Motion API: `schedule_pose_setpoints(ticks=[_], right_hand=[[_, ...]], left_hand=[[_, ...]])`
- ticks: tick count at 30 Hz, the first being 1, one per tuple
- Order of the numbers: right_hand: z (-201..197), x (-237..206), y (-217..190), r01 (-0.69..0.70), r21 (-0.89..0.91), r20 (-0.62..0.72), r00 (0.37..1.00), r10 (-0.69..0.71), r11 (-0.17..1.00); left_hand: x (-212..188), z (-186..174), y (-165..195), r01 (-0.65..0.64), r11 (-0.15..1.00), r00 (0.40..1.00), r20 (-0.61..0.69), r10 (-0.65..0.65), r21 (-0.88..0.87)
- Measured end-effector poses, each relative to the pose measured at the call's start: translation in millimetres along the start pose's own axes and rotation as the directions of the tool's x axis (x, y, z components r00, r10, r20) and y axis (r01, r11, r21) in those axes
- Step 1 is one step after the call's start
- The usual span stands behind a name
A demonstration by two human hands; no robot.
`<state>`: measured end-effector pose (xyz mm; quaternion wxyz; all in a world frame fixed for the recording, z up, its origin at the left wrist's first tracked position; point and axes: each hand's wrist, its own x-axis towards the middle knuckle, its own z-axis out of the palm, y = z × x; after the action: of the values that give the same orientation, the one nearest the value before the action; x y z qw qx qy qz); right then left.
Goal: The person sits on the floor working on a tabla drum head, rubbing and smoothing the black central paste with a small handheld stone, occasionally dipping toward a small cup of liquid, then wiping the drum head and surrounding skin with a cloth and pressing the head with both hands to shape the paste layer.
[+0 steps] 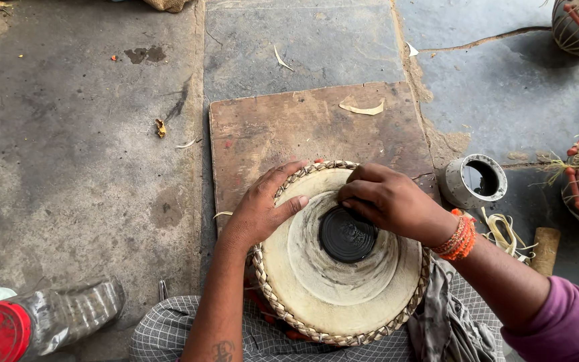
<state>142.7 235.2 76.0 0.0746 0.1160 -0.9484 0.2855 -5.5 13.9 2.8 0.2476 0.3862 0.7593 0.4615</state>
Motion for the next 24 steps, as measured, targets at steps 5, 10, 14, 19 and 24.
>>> schedule_pose_setpoints(ticks=[5,10,14,19,24], right_hand=[[3,-5,5,0.081,-0.061,0.007,0.997,-0.08,0.995],[9,-41,-3,-0.189,-0.121,-0.06,0.981,0.183,0.975],[29,-88,-39,-0.449,-0.066,-0.162,0.886,0.435,0.891],[63,-121,-79,-0.331,0.052,-0.432,0.843,0.32,0.942],[54,-107,-55,-0.34,0.059,-0.513,0.796,0.321,0.938]], left_hand=[[-1,-1,0,0.055,0.998,0.998,0.014,-0.055,-0.015],[0,-4,6,0.173,0.985,0.985,0.02,-0.174,0.024],[2,-2,9,0.229,0.972,0.973,-0.003,-0.229,0.046],[-5,1,10,0.301,0.936,0.952,-0.004,-0.306,0.181],[-11,-8,19,0.443,0.839,0.891,-0.056,-0.45,0.316]])
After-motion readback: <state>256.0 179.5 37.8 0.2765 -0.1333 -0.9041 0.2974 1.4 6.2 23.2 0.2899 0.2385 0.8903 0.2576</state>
